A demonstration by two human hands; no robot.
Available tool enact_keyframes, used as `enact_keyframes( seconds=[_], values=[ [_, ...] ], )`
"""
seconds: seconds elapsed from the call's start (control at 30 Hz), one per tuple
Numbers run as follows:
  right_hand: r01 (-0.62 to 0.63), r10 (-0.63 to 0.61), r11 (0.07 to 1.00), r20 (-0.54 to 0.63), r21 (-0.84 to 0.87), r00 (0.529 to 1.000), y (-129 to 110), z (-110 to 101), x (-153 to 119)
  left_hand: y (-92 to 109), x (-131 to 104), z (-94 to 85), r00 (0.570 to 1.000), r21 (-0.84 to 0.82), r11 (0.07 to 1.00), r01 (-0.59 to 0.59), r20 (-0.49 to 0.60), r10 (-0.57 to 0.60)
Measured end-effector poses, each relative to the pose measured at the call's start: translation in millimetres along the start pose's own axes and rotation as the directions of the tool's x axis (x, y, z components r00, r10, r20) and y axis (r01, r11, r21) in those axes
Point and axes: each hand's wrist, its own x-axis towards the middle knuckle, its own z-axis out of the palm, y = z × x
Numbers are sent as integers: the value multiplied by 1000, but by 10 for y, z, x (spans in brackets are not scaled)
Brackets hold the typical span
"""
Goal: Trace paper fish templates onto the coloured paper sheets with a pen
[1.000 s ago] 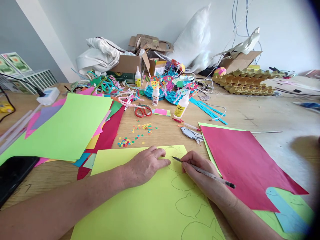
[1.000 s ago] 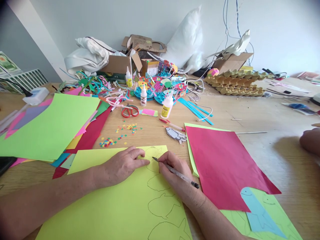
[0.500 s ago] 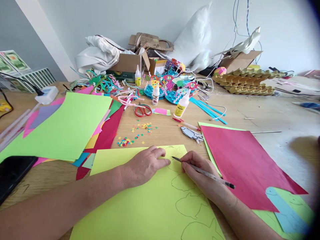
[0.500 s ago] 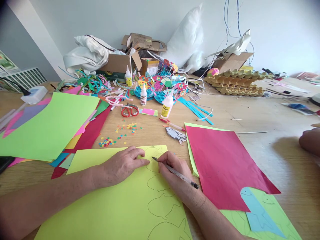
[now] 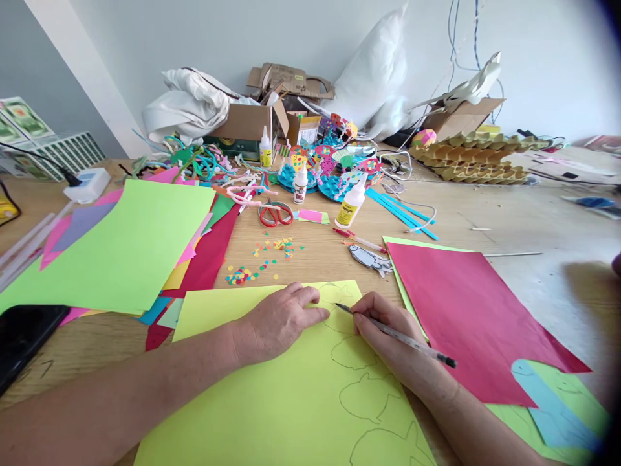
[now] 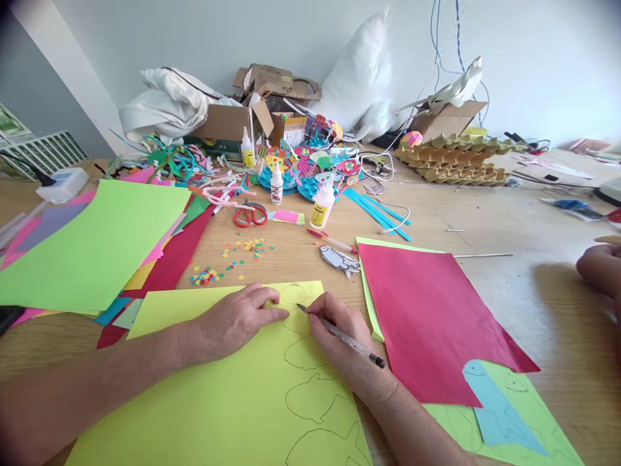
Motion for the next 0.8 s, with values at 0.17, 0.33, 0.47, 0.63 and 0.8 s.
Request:
enact_keyframes(
  seconds=[0.17,0.33,0.47,0.63,0.8],
  values=[
    [-8,8,1000,-21,0,1000,-22,3,-5,4,0,-1,1000,7,1000,10,8,-10],
    [7,-7,1000,-32,-14,999,-29,-3,-2,4,-4,-4,1000,6,1000,5,0,-5],
    [4,-5,1000,-34,-30,999,-28,-10,-2,0,-6,-6,1000,-4,1000,2,0,-2],
    [9,-11,999,-34,-53,999,2,-14,-6,-5,-7,9,1000,-16,1000,-4,-13,3],
    [27,-28,998,-22,-52,999,11,-19,-6,-8,-14,4,1000,-24,1000,-3,-11,2]
  ],
)
